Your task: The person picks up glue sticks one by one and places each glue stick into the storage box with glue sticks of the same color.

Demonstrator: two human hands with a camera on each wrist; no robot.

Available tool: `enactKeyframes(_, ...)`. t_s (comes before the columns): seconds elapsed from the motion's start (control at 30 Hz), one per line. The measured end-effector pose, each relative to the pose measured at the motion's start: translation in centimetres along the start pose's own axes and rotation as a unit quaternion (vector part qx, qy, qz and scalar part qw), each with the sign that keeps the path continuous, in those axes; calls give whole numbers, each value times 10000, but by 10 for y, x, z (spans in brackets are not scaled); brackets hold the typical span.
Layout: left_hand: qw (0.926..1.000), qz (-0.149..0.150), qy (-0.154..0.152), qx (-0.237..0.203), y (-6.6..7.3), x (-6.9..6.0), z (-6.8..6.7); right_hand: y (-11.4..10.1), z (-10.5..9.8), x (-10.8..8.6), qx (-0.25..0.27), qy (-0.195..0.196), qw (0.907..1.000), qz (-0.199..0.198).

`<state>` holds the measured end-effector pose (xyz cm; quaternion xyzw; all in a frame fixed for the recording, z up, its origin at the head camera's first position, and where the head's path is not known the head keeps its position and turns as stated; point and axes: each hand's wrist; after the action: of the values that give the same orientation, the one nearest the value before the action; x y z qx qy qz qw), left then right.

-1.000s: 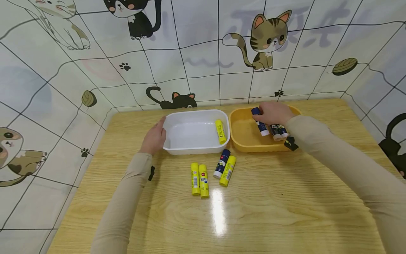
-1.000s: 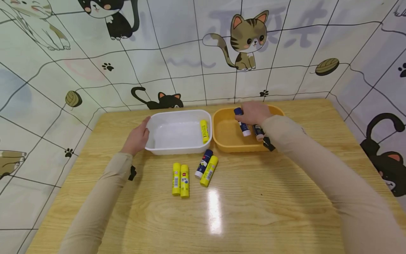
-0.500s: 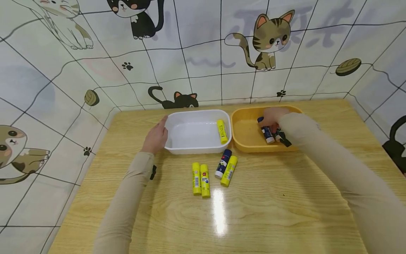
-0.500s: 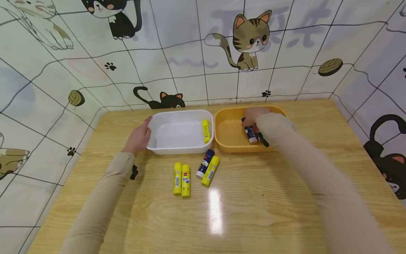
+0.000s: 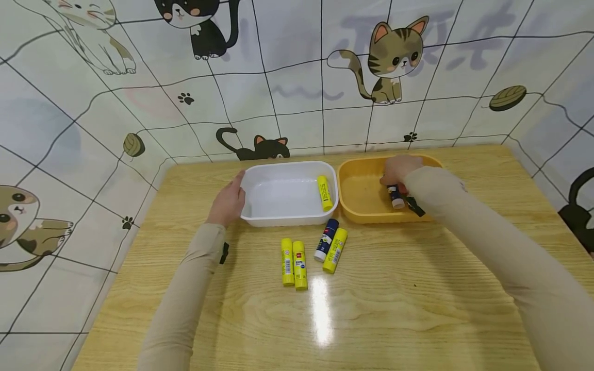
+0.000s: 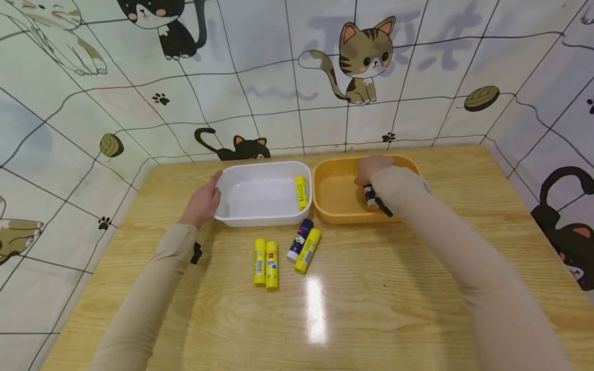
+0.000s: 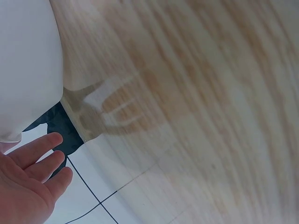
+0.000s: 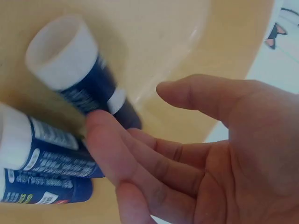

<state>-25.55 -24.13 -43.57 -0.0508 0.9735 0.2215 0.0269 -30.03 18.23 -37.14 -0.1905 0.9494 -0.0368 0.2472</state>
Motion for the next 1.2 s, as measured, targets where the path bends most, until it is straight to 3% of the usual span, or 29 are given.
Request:
enactKeyframes(0.43, 10000, -33, -28, 67, -1, -3, -2, -36, -5, -43, -167, 490, 9964, -671)
enactKeyframes(0.7, 10000, -5, 5, 63, -2, -2, 0, -56, -1, -57, -271, 768, 9922, -942)
enactKeyframes(1.2, 10000, 47, 40, 6, 0, -1, 2, -88, 10, -79, -338, 773, 9887, -1239)
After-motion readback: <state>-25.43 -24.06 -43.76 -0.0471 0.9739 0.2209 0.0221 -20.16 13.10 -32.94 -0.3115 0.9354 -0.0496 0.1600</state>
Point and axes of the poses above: each hand's wrist, its own x-axis towards the middle knuckle, its own z-axis out of the palm, y = z × x, and after that the axes turned 11 degrees about -z, right-handed
